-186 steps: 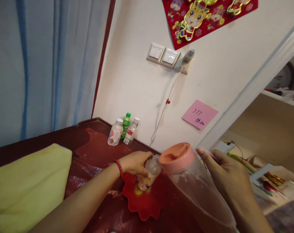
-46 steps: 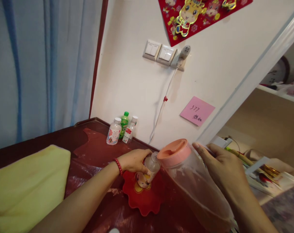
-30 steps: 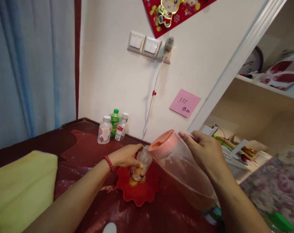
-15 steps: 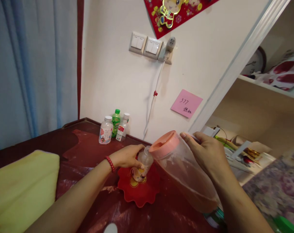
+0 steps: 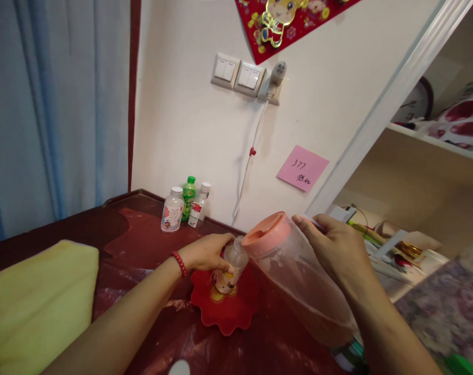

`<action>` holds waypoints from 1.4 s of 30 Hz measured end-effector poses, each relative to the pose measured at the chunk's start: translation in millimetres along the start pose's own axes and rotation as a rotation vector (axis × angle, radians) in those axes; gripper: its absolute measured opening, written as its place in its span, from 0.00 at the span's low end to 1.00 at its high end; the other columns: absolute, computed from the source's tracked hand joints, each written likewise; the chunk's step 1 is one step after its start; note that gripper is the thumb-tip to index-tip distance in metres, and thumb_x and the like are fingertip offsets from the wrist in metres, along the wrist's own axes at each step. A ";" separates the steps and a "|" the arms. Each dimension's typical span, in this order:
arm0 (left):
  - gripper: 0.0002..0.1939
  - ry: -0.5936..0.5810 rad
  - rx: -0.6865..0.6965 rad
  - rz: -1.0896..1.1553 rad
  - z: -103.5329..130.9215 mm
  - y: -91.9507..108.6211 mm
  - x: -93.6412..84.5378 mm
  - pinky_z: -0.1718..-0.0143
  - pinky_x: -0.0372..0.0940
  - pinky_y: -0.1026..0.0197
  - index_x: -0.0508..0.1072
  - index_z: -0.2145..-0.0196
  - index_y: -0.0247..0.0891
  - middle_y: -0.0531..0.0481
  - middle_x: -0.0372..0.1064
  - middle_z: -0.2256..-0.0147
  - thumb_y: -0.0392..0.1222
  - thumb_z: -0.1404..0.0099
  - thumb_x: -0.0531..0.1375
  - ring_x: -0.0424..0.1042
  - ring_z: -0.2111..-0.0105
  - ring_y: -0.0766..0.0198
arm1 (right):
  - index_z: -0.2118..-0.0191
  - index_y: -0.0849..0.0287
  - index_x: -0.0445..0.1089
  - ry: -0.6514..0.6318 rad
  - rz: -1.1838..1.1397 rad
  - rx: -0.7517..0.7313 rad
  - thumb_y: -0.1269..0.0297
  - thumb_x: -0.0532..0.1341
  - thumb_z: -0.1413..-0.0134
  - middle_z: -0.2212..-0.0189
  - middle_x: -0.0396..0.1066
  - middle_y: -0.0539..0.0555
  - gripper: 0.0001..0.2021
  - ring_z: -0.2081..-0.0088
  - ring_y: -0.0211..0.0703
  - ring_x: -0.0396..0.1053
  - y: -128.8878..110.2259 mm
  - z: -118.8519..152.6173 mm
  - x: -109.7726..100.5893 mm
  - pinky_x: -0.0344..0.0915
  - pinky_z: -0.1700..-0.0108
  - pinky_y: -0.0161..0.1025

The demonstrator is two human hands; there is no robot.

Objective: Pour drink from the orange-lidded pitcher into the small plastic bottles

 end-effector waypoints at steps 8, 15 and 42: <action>0.31 0.039 0.003 -0.029 1.5 1.0 -5.0 0.64 0.64 0.59 0.71 0.53 0.40 0.43 0.75 0.53 0.54 0.53 0.71 0.74 0.58 0.49 | 0.80 0.57 0.62 -0.026 0.023 0.063 0.32 0.55 0.50 0.84 0.58 0.48 0.29 0.78 0.40 0.58 -2.1 0.0 -0.4 0.51 0.75 0.37; 0.29 0.062 0.005 -0.010 4.2 -0.8 -10.7 0.64 0.63 0.61 0.71 0.54 0.42 0.48 0.76 0.56 0.50 0.53 0.72 0.75 0.60 0.53 | 0.79 0.57 0.63 -0.018 -0.025 0.012 0.35 0.56 0.48 0.83 0.59 0.48 0.27 0.78 0.40 0.58 -6.3 -0.2 0.5 0.52 0.75 0.37; 0.34 0.025 0.004 0.005 2.5 -10.0 -8.9 0.59 0.66 0.57 0.69 0.48 0.40 0.43 0.74 0.50 0.52 0.52 0.71 0.73 0.54 0.49 | 0.82 0.56 0.54 -0.060 -0.005 0.065 0.32 0.54 0.50 0.84 0.52 0.47 0.30 0.78 0.38 0.54 -10.8 -2.7 6.7 0.50 0.75 0.37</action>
Point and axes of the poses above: each hand's wrist, its own z-axis away from the middle knuckle, its own x-axis out of the palm, y = z × x, the point moved 4 cm from there along -z, towards the middle knuckle
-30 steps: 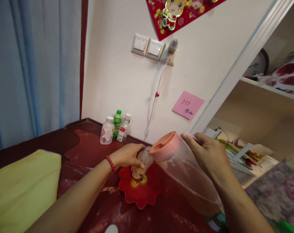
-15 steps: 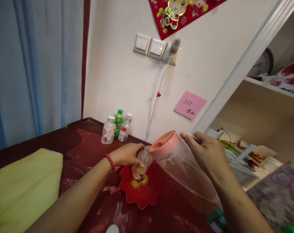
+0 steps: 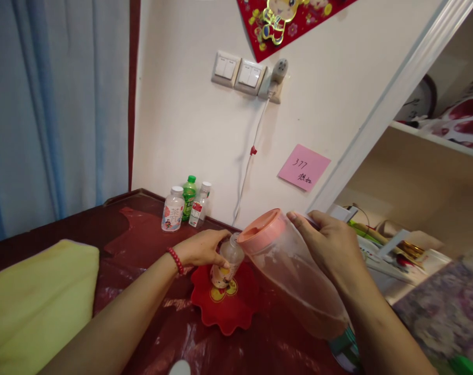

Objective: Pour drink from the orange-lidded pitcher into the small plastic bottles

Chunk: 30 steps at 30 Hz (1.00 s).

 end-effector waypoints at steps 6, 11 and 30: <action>0.33 0.000 -0.014 -0.006 0.9 2.5 -1.3 0.61 0.65 0.57 0.70 0.50 0.39 0.43 0.74 0.51 0.52 0.52 0.71 0.74 0.55 0.49 | 0.81 0.56 0.55 -0.005 0.004 0.019 0.33 0.55 0.49 0.84 0.52 0.47 0.29 0.78 0.38 0.54 -1.4 0.3 -0.2 0.49 0.74 0.37; 0.33 -0.002 -0.016 -0.004 1.5 3.1 -2.0 0.63 0.65 0.59 0.70 0.50 0.39 0.44 0.74 0.52 0.51 0.52 0.71 0.74 0.57 0.50 | 0.80 0.56 0.58 -0.013 0.002 0.015 0.34 0.55 0.48 0.84 0.54 0.47 0.29 0.77 0.38 0.56 0.5 -0.1 1.7 0.50 0.74 0.36; 0.34 0.002 0.000 0.025 0.3 -0.7 0.7 0.61 0.65 0.57 0.69 0.49 0.39 0.43 0.74 0.51 0.51 0.52 0.71 0.74 0.55 0.49 | 0.81 0.57 0.56 0.003 0.020 0.000 0.32 0.54 0.50 0.84 0.53 0.47 0.30 0.78 0.38 0.55 2.2 -0.8 1.2 0.49 0.75 0.37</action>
Point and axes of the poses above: each hand's wrist, its own z-axis away from the middle knuckle, its own x-axis out of the palm, y = z × x, the point moved 4 cm from there along -z, towards the middle knuckle
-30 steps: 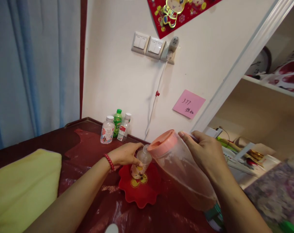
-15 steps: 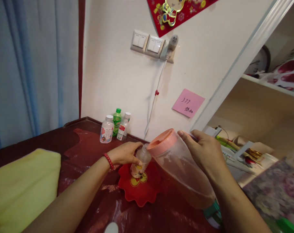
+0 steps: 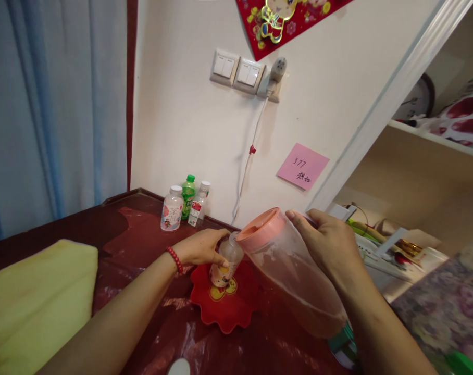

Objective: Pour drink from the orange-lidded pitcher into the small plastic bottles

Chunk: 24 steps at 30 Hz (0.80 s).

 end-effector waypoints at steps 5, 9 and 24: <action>0.34 -0.001 -0.011 0.000 0.0 0.3 -0.3 0.60 0.65 0.57 0.70 0.49 0.39 0.43 0.74 0.51 0.51 0.52 0.72 0.73 0.55 0.49 | 0.80 0.56 0.59 -0.031 -0.001 0.010 0.32 0.53 0.49 0.83 0.56 0.47 0.30 0.77 0.39 0.57 2.0 -1.7 1.4 0.51 0.74 0.38; 0.35 -0.008 -0.021 -0.013 0.6 1.8 -1.2 0.61 0.65 0.58 0.70 0.48 0.39 0.43 0.74 0.51 0.51 0.52 0.71 0.74 0.56 0.49 | 0.80 0.56 0.59 -0.026 0.019 0.016 0.31 0.53 0.49 0.84 0.56 0.47 0.30 0.77 0.39 0.57 1.3 -2.2 1.0 0.51 0.74 0.38; 0.33 -0.006 -0.033 -0.003 1.1 3.4 -1.9 0.63 0.64 0.59 0.70 0.51 0.41 0.44 0.75 0.53 0.50 0.53 0.72 0.74 0.58 0.51 | 0.81 0.56 0.56 -0.021 0.033 0.004 0.31 0.52 0.49 0.85 0.54 0.48 0.31 0.78 0.39 0.56 -1.1 -2.8 0.7 0.51 0.75 0.38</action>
Point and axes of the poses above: each hand's wrist, its own z-axis away from the middle knuckle, its own x-axis out of the palm, y = z × x, the point moved 4 cm from there along -z, towards the middle knuckle
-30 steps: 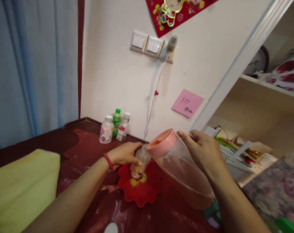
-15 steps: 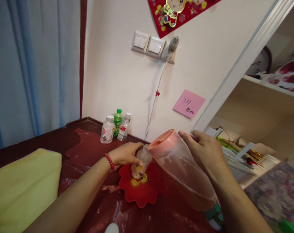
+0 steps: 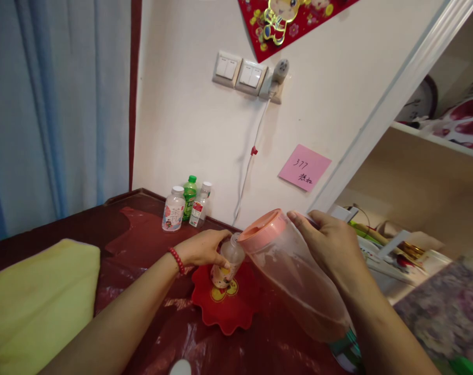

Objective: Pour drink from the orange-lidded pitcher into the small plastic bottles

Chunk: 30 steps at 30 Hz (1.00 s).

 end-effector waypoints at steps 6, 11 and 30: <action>0.33 0.002 0.014 -0.011 -0.1 -0.3 0.3 0.62 0.65 0.58 0.70 0.50 0.40 0.43 0.74 0.52 0.51 0.53 0.72 0.74 0.56 0.50 | 0.81 0.56 0.56 0.000 0.005 0.006 0.31 0.52 0.49 0.85 0.54 0.47 0.31 0.79 0.39 0.55 -0.3 -0.3 -0.2 0.50 0.76 0.38; 0.33 0.000 0.020 -0.001 0.2 -0.7 0.6 0.61 0.65 0.58 0.70 0.50 0.40 0.44 0.75 0.52 0.51 0.53 0.72 0.74 0.57 0.51 | 0.81 0.56 0.55 -0.007 0.008 0.009 0.30 0.52 0.49 0.85 0.54 0.48 0.31 0.78 0.39 0.56 -1.2 0.1 -1.3 0.50 0.75 0.38; 0.33 0.002 0.022 0.018 0.0 -2.7 1.1 0.60 0.65 0.58 0.70 0.51 0.40 0.44 0.75 0.53 0.51 0.53 0.72 0.74 0.57 0.51 | 0.82 0.56 0.56 -0.009 0.015 -0.009 0.29 0.51 0.50 0.86 0.55 0.48 0.32 0.80 0.40 0.56 -1.5 -1.9 -0.1 0.50 0.76 0.38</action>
Point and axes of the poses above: each hand's wrist, its own z-axis away from the middle knuckle, its own x-axis out of the palm, y = z × x, the point moved 4 cm from there along -z, towards the middle knuckle
